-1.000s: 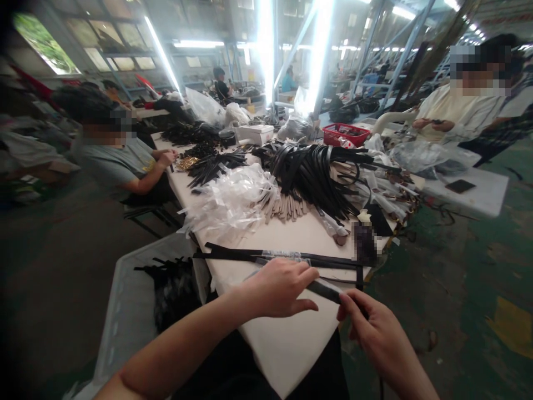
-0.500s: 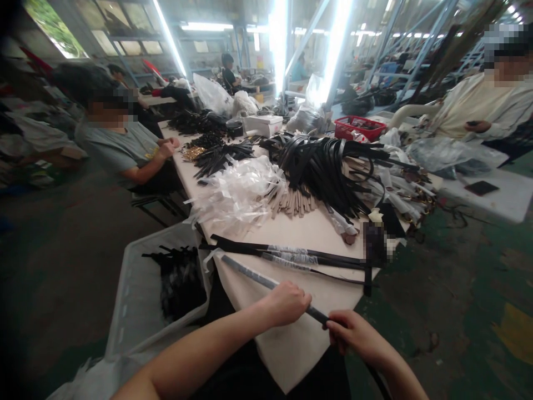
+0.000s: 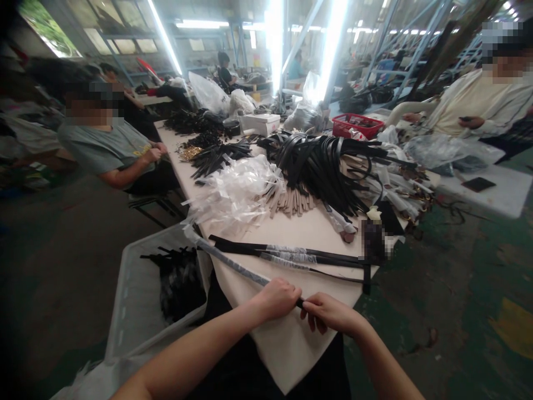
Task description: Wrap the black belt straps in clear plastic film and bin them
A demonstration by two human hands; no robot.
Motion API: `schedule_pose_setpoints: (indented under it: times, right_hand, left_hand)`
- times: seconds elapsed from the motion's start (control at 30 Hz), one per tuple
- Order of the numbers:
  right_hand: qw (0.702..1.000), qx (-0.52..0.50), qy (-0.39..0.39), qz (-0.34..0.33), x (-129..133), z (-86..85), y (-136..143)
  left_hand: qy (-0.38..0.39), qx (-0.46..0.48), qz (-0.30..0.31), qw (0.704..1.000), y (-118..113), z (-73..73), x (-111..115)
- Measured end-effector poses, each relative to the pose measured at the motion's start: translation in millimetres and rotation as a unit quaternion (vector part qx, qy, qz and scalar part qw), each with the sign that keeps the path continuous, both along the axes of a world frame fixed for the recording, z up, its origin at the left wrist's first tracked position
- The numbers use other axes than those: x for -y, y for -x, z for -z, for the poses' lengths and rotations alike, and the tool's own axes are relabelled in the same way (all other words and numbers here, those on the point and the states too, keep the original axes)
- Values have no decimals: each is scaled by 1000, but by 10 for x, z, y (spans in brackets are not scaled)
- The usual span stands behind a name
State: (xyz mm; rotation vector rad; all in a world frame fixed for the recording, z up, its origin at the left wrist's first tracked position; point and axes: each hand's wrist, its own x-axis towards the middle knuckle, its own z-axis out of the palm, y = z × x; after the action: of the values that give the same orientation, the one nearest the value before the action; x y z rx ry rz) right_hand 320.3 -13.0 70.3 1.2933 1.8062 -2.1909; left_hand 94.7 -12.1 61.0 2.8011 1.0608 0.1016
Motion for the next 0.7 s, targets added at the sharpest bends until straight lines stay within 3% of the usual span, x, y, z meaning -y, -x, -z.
schedule_pose_setpoints:
  times: [0.17, 0.27, 0.33, 0.47, 0.57, 0.7]
  right_hand:
    - [998, 27, -54, 29, -18, 49, 122]
    - [995, 28, -91, 29, -17, 71, 198]
    - [996, 17, -84, 31, -20, 94, 170]
    - [999, 6, -35, 38, -52, 139, 24]
    - [997, 27, -57, 36, -118, 138, 49]
    - [992, 69, -99, 28, -229, 99, 61]
  left_hand:
    - [27, -14, -60, 998, -20, 64, 11]
    - [60, -8, -50, 997, -59, 57, 23]
    - [51, 15, -39, 998, -28, 22, 11]
    - [55, -14, -106, 993, 114, -17, -60]
    - [97, -41, -108, 989, 131, 12, -108]
    - [65, -19, -110, 992, 138, 13, -171]
